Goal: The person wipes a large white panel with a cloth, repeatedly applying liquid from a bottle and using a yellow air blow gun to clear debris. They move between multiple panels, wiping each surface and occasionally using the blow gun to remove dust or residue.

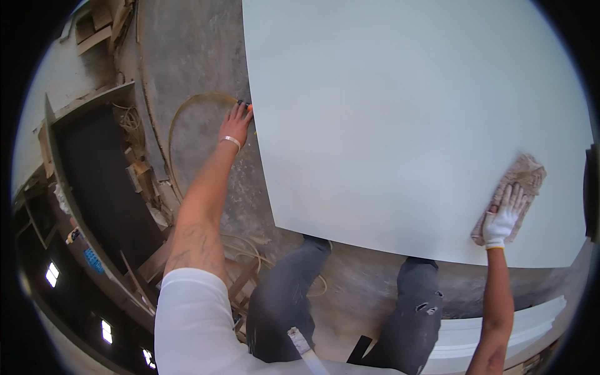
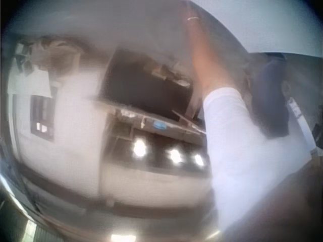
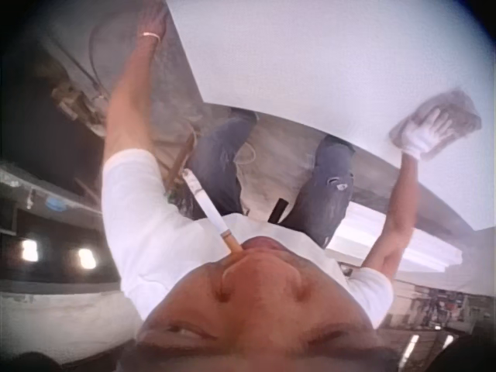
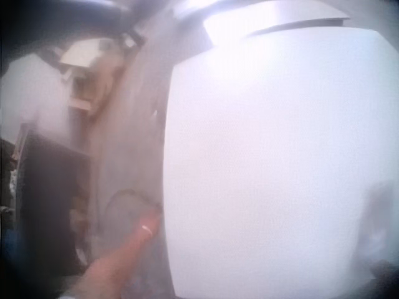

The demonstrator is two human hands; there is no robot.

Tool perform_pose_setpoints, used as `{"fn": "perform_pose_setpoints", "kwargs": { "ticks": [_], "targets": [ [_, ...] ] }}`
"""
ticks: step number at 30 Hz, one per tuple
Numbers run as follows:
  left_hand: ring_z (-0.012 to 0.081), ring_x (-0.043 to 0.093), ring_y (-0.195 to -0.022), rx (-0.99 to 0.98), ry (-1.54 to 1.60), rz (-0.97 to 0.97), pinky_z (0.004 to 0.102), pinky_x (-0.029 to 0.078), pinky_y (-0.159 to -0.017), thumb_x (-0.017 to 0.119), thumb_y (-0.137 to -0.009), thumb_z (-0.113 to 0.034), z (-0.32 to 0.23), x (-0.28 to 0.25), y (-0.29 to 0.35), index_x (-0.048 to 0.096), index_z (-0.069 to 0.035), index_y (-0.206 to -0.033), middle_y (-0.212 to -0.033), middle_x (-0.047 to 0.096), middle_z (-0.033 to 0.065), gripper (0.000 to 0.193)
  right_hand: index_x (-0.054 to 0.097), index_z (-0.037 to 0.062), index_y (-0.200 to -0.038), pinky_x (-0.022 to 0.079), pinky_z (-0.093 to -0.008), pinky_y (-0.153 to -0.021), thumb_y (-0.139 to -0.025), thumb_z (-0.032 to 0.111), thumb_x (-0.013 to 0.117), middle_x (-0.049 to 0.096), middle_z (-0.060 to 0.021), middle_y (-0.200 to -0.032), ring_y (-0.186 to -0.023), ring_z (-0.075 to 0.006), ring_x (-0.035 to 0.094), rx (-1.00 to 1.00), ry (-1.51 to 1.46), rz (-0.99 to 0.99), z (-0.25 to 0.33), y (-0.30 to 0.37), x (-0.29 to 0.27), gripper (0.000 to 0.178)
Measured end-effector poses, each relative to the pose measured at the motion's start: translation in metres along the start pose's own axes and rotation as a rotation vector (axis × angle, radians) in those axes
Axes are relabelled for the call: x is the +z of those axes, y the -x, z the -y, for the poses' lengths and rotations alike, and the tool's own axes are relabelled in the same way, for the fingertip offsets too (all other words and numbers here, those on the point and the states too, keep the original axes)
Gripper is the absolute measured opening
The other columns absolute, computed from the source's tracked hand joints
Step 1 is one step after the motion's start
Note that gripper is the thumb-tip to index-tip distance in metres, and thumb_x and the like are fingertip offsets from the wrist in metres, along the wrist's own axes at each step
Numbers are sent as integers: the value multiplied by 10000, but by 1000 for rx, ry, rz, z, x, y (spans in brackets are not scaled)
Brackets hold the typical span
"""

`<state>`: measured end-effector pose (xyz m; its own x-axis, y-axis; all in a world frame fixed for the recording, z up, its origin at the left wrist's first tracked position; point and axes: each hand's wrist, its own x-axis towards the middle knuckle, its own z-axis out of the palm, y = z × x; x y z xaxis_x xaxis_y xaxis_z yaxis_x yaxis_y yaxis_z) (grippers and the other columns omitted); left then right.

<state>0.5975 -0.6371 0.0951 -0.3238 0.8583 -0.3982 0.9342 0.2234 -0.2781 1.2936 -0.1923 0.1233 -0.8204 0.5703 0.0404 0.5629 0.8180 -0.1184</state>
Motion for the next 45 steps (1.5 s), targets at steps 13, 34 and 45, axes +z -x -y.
{"fn": "perform_pose_setpoints", "kwargs": {
  "ticks": [13,34,45],
  "targets": [
    [393,730,-982,-269,136,578,507,568,-839,684,-836,-129,83,-16,78,469,-123,-1446,-1051,757,181,646,399,69,-1590,288,-402,-1249,-1049,424,396,420,-146,-1636,-1527,-289,369,1167,430,-202,-166,-36,50,646],
    [200,696,-830,-577,1500,539,365,566,-757,687,-917,-98,-126,-203,170,634,-111,-1333,-1181,692,87,419,299,57,-1638,174,-386,-1300,-1020,252,459,279,-142,-1705,-1590,-286,208,652,22,413,-46,-233,-8,667],
    [434,662,-763,-491,949,-34,509,515,-651,822,-868,-309,-226,-214,70,652,-54,-839,-790,676,195,307,426,26,-1572,143,-513,-1302,-1018,309,461,346,-211,-1665,-1546,-376,300,-187,-65,-20,123,-252,21,623]
  ]
}}
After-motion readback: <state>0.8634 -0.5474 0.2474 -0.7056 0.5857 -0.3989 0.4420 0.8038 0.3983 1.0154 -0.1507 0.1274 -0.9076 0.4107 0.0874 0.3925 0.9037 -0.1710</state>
